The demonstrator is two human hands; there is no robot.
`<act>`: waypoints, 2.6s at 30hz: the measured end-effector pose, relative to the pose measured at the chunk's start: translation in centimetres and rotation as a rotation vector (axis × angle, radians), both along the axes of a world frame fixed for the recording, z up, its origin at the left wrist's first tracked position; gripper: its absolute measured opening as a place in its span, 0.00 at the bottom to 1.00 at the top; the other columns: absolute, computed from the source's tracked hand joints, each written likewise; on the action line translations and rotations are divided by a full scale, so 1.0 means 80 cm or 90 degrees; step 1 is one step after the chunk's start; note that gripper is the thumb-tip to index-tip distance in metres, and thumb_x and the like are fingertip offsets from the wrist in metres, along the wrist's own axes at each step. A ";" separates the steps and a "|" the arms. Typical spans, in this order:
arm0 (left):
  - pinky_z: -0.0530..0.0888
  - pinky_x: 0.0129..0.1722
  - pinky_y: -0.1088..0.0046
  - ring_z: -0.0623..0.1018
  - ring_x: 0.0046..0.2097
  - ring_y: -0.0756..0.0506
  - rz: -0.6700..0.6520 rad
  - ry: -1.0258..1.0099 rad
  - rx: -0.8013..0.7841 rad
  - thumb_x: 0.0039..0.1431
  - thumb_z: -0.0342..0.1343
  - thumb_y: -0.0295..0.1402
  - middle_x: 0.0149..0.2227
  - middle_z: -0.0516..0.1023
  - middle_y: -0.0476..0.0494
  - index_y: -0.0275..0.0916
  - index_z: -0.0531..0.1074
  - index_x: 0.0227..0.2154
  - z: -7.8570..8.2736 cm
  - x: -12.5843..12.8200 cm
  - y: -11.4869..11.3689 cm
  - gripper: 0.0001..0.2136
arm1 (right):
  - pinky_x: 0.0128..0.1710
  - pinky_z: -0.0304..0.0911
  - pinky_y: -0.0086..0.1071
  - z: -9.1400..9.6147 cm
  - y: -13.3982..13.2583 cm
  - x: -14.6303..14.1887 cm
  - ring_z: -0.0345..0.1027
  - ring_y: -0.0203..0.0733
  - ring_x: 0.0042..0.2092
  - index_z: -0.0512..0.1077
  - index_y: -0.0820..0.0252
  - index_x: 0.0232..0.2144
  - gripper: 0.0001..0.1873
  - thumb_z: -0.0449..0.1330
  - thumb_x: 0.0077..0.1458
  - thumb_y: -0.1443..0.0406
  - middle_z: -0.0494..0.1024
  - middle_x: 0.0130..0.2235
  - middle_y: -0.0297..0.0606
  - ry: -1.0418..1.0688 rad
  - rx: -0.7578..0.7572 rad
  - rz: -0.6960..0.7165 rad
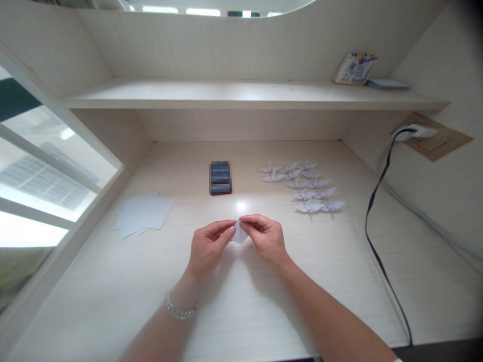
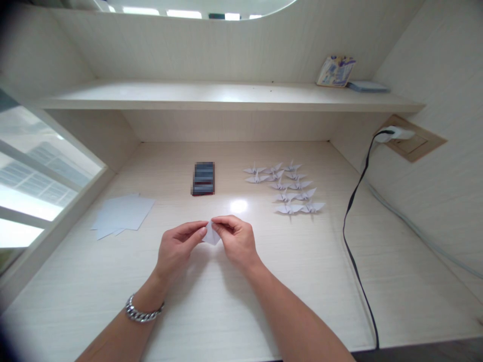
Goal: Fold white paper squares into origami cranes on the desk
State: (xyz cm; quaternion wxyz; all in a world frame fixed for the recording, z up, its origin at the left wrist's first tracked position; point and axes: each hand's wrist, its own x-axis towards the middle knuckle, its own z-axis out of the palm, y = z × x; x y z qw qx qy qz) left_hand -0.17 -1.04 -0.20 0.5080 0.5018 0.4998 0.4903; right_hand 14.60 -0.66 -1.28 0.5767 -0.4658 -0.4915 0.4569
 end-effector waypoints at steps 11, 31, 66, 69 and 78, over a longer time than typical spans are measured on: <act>0.71 0.30 0.76 0.75 0.30 0.50 -0.053 -0.227 -0.127 0.47 0.63 0.31 0.28 0.78 0.43 0.33 0.77 0.30 -0.004 0.001 0.006 0.07 | 0.35 0.67 0.31 0.001 -0.001 -0.002 0.72 0.40 0.35 0.77 0.57 0.31 0.05 0.62 0.47 0.68 0.78 0.32 0.37 0.001 -0.012 0.040; 0.66 0.26 0.79 0.69 0.26 0.53 -0.026 -0.122 -0.091 0.46 0.63 0.32 0.25 0.77 0.46 0.34 0.77 0.29 0.002 0.001 0.005 0.07 | 0.34 0.64 0.31 0.003 -0.002 -0.001 0.69 0.39 0.36 0.75 0.58 0.32 0.05 0.58 0.52 0.67 0.76 0.34 0.38 -0.096 0.009 0.081; 0.72 0.33 0.72 0.76 0.34 0.46 -0.025 -0.126 -0.054 0.45 0.63 0.33 0.34 0.80 0.39 0.35 0.78 0.32 -0.002 0.001 0.005 0.10 | 0.32 0.66 0.32 0.003 0.004 -0.002 0.70 0.39 0.32 0.75 0.59 0.27 0.06 0.65 0.42 0.64 0.77 0.29 0.36 0.062 -0.073 0.060; 0.71 0.34 0.72 0.76 0.34 0.46 -0.021 -0.130 -0.052 0.44 0.64 0.32 0.34 0.80 0.40 0.35 0.78 0.32 0.000 0.002 0.004 0.10 | 0.32 0.66 0.32 0.005 0.004 -0.003 0.70 0.39 0.31 0.74 0.59 0.27 0.07 0.65 0.41 0.64 0.77 0.28 0.36 0.080 -0.080 0.059; 0.72 0.34 0.72 0.76 0.34 0.46 -0.023 -0.103 -0.042 0.45 0.63 0.32 0.33 0.80 0.40 0.35 0.78 0.32 0.000 0.002 0.004 0.10 | 0.32 0.66 0.31 0.005 0.003 -0.003 0.70 0.38 0.31 0.75 0.59 0.27 0.06 0.65 0.42 0.64 0.77 0.29 0.36 0.094 -0.086 0.085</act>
